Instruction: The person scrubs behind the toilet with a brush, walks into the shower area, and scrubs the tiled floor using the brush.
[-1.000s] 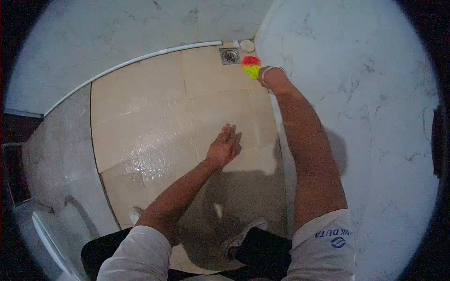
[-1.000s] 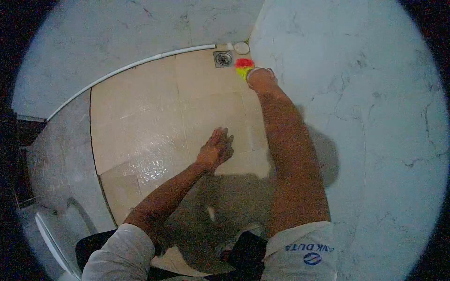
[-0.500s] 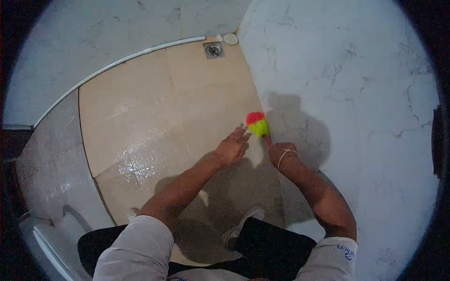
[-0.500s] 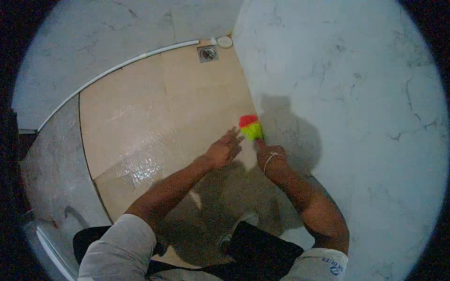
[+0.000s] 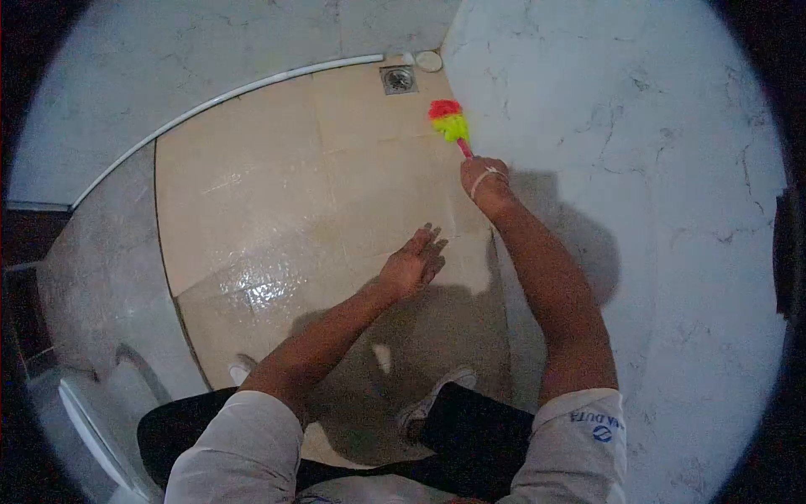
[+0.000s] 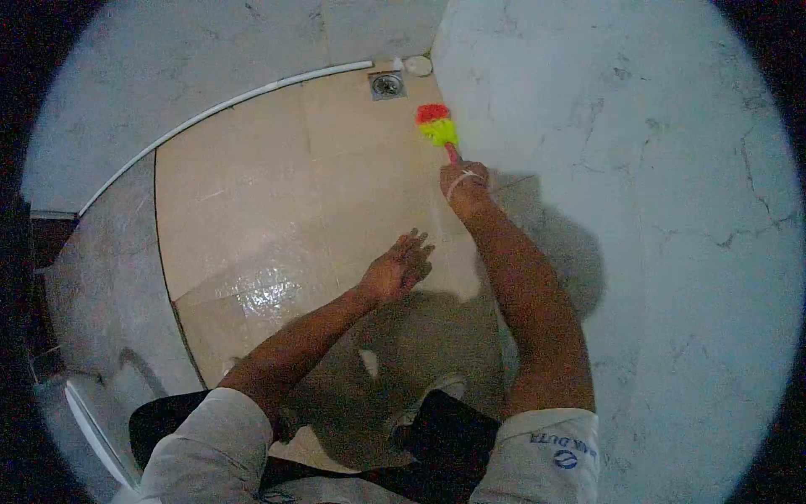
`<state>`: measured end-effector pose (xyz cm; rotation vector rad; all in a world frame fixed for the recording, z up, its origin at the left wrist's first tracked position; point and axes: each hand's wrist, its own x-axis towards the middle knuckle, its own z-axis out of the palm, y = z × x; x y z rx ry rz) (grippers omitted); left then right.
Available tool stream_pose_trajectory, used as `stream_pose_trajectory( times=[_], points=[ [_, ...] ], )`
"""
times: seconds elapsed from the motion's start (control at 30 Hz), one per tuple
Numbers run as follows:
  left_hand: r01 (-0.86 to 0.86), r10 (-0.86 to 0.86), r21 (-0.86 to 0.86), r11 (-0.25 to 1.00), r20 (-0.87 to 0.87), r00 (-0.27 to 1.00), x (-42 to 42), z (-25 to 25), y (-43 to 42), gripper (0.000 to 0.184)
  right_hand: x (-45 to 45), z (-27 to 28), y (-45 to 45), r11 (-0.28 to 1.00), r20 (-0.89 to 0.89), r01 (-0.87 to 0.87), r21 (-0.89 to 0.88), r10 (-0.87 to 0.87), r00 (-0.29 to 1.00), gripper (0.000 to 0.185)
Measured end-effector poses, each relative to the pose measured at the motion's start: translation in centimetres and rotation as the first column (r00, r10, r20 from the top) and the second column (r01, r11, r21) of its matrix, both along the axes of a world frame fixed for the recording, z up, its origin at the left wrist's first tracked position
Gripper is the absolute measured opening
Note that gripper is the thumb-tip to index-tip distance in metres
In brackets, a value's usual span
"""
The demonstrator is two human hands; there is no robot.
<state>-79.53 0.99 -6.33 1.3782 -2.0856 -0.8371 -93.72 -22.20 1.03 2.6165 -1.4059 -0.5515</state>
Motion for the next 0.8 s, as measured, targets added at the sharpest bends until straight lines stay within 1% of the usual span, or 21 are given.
stream_pose_trajectory(
  times=[0.07,0.1,0.13,0.17,0.2,0.23,0.27,0.3,0.33,0.4,0.43,0.47,0.5,0.57,0.6,0.63,0.7,0.73,0.8],
  points=[
    [-0.027,0.027,0.014,1.000,-0.014,1.000,-0.1,0.1,0.5,0.054,-2.0,0.8,2.8,0.991,-0.150,-0.057,0.118,0.074,0.986,0.027],
    [-0.047,0.048,0.025,0.999,-0.034,0.998,-0.3,0.0,0.6,0.054,-3.6,1.0,4.6,0.977,0.009,0.098,0.190,-0.102,0.995,0.025],
    [-0.053,0.053,0.028,0.998,-0.028,0.998,-0.5,-0.3,0.7,0.054,-5.7,0.8,7.0,0.929,0.149,0.234,0.288,-0.285,0.947,0.023],
    [-0.038,0.041,0.042,0.998,-0.065,0.997,-1.1,-0.9,0.9,0.056,-7.9,0.2,10.0,0.983,0.025,0.060,0.176,-0.065,0.998,0.040],
    [-0.027,0.033,0.057,0.998,-0.102,0.994,-1.8,-1.6,1.2,0.059,-8.5,3.0,13.2,0.971,-0.124,-0.004,0.240,0.035,0.992,0.036],
    [-0.041,0.047,0.061,0.997,-0.098,0.994,-2.9,-3.3,1.4,0.059,-9.1,3.9,15.7,0.934,-0.210,0.108,0.340,-0.037,0.977,0.031],
    [0.009,-0.009,-0.003,1.000,-0.079,0.997,-4.3,-5.5,1.7,0.054,-9.8,4.7,18.1,0.880,-0.307,0.225,0.418,-0.096,0.947,0.035],
    [0.029,-0.031,-0.031,0.999,-0.063,0.998,-5.0,-5.8,2.3,0.052,-10.0,5.9,20.0,0.830,-0.396,0.313,0.461,-0.123,0.910,0.042],
    [0.049,-0.052,-0.059,0.997,-0.046,0.998,-5.7,-6.1,2.8,0.051,-10.3,6.0,21.4,0.802,-0.425,0.364,0.474,-0.154,0.892,0.045],
    [0.057,-0.056,0.009,0.998,-0.094,0.994,-6.7,-4.7,4.5,0.047,-10.2,6.5,22.2,0.771,-0.455,0.407,0.490,-0.172,0.874,0.048],
    [0.048,-0.047,0.012,0.999,-0.091,0.995,-6.7,-4.5,5.0,0.047,-10.3,6.9,22.1,0.834,-0.391,0.313,0.454,-0.129,0.911,0.050],
    [0.076,-0.076,-0.003,0.997,-0.102,0.992,-6.9,-4.7,5.7,0.046,-10.3,7.2,22.3,0.885,-0.330,0.222,0.409,-0.084,0.940,0.052],
    [0.093,-0.094,-0.013,0.996,-0.110,0.989,-7.1,-5.1,5.9,0.045,-9.8,7.3,21.3,0.905,-0.267,0.135,0.403,-0.025,0.963,0.050],
    [0.147,-0.150,-0.034,0.989,-0.133,0.980,-7.2,-6.3,6.3,0.045,-12.0,1.4,18.1,0.965,-0.143,-0.069,0.253,0.108,0.984,0.042],
    [0.182,-0.187,-0.044,0.982,-0.146,0.971,-7.0,-6.8,6.5,0.046,-11.3,0.3,15.9,0.976,-0.115,-0.075,0.205,0.100,0.988,0.037],
    [0.187,-0.193,-0.054,0.981,-0.146,0.970,-6.6,-6.0,6.4,0.046,-10.4,-0.8,13.8,0.984,-0.085,-0.079,0.158,0.094,0.992,0.033],
    [0.065,-0.048,0.128,0.990,-0.132,0.990,-5.6,-3.4,6.3,0.048,-6.9,-1.4,8.8,0.993,-0.070,-0.089,0.080,0.095,0.993,0.034],
    [0.063,-0.046,0.124,0.990,-0.131,0.990,-5.2,-3.1,6.2,0.048,-4.6,-1.5,6.1,0.995,-0.093,-0.076,0.072,0.082,0.992,0.034],
    [-0.004,0.000,-0.052,0.999,-0.062,0.998,-3.8,-2.5,5.3,0.051,0.5,-1.8,-0.2,0.997,-0.161,-0.032,0.072,0.043,0.986,0.034]
  ],
)
